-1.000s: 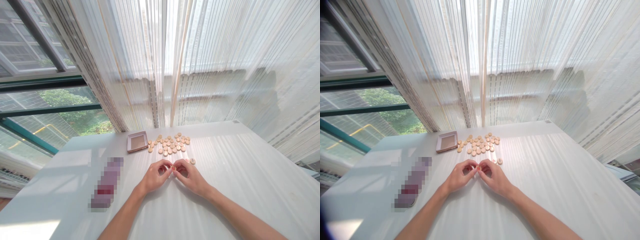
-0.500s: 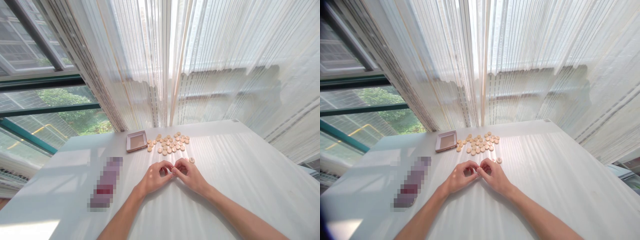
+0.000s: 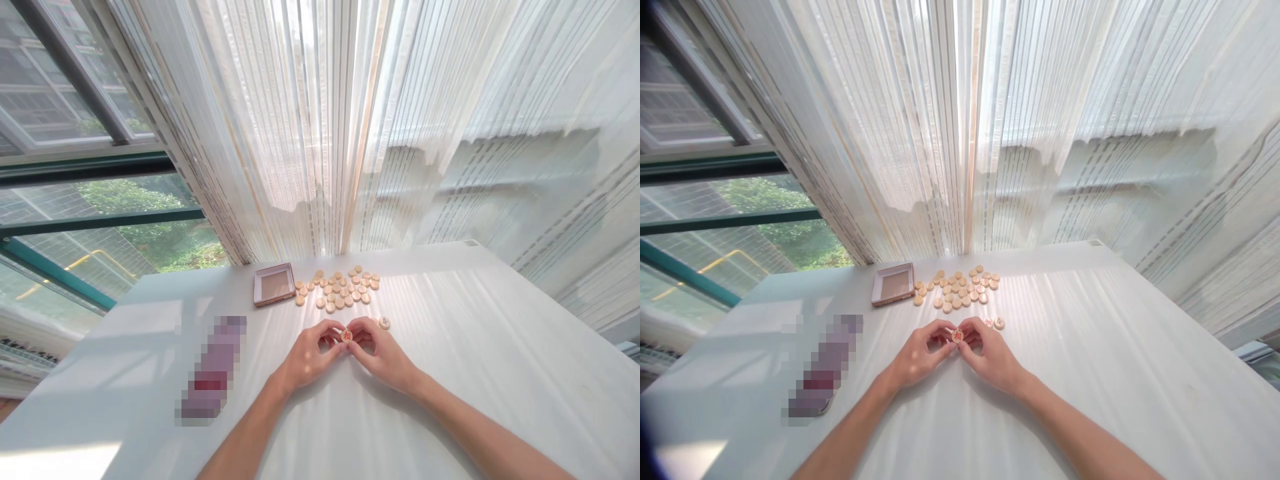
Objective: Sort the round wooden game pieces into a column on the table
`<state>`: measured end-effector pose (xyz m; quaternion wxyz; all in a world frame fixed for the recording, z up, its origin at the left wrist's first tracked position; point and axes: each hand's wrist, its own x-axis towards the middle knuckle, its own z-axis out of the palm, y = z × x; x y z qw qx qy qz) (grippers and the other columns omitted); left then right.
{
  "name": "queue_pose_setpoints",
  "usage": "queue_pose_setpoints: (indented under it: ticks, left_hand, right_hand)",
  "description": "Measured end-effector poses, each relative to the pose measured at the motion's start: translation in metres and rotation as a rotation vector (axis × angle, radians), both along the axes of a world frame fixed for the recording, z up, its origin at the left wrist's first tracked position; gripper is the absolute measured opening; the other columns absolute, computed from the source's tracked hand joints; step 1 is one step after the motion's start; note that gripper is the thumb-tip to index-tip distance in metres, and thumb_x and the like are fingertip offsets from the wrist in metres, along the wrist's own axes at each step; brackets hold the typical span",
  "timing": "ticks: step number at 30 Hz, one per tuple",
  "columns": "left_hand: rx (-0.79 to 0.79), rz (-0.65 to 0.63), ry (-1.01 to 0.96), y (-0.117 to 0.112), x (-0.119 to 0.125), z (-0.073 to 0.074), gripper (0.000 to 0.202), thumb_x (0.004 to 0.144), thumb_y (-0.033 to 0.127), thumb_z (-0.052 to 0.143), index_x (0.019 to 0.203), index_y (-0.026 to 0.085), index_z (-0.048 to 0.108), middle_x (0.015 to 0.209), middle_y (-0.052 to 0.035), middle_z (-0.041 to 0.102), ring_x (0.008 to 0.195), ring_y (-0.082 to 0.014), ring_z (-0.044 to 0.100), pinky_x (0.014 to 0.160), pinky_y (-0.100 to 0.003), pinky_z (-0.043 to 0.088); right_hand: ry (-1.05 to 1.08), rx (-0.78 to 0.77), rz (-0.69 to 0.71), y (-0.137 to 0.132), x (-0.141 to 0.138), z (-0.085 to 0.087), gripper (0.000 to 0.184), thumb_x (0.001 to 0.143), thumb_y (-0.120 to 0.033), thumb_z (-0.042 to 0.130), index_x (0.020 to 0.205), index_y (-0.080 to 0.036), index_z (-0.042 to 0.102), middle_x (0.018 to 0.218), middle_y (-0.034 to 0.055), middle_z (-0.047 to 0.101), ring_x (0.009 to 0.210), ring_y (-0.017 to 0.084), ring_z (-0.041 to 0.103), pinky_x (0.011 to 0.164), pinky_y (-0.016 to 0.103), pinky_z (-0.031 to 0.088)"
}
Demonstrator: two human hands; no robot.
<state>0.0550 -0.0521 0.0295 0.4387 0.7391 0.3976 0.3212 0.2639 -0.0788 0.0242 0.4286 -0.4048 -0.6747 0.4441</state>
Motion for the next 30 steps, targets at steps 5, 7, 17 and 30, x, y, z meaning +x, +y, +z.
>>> queue_pose_setpoints:
  ticks: [5, 7, 17, 30]
  left_hand:
    - [0.019, 0.007, -0.009, 0.0010, -0.0003, -0.0041, 0.022, 0.095, 0.034, 0.070, 0.114, 0.022, 0.068, 0.098, -0.0054, 0.079, 0.088, -0.0213, 0.074, 0.082, -0.032, 0.056]
    - [0.016, 0.020, -0.005, 0.0018, -0.0011, -0.0045, 0.020, 0.096, 0.037, 0.069, 0.109, 0.022, 0.069, 0.096, -0.0057, 0.079, 0.087, -0.0212, 0.074, 0.080, -0.031, 0.056]
    - [-0.016, 0.033, 0.005, 0.0012, -0.0020, -0.0007, 0.023, 0.100, 0.042, 0.062, 0.098, 0.020, 0.067, 0.083, -0.0029, 0.076, 0.077, -0.0190, 0.071, 0.074, -0.029, 0.053]
    - [0.048, 0.002, -0.025, 0.0019, -0.0024, -0.0065, 0.018, 0.100, 0.033, 0.061, 0.112, 0.021, 0.065, 0.096, -0.0067, 0.076, 0.085, -0.0212, 0.073, 0.081, -0.033, 0.058]
  right_hand:
    - [-0.015, -0.006, 0.019, 0.0002, -0.0001, 0.0028, 0.015, 0.102, -0.036, 0.061, 0.109, -0.023, 0.062, 0.104, 0.0059, 0.071, 0.093, 0.022, 0.072, 0.087, 0.038, 0.061]
    - [-0.052, -0.001, 0.022, 0.0000, -0.0008, 0.0050, 0.016, 0.103, -0.037, 0.061, 0.109, -0.023, 0.064, 0.102, 0.0055, 0.072, 0.091, 0.022, 0.071, 0.085, 0.038, 0.060]
    - [-0.153, 0.022, 0.036, -0.0016, -0.0025, 0.0086, 0.016, 0.102, -0.036, 0.060, 0.107, -0.022, 0.065, 0.098, 0.0051, 0.074, 0.087, 0.021, 0.070, 0.079, 0.035, 0.057]
    - [-0.083, -0.005, -0.006, -0.0013, -0.0020, 0.0057, 0.021, 0.104, -0.042, 0.059, 0.110, -0.023, 0.066, 0.105, 0.0070, 0.073, 0.091, 0.023, 0.071, 0.087, 0.040, 0.060]
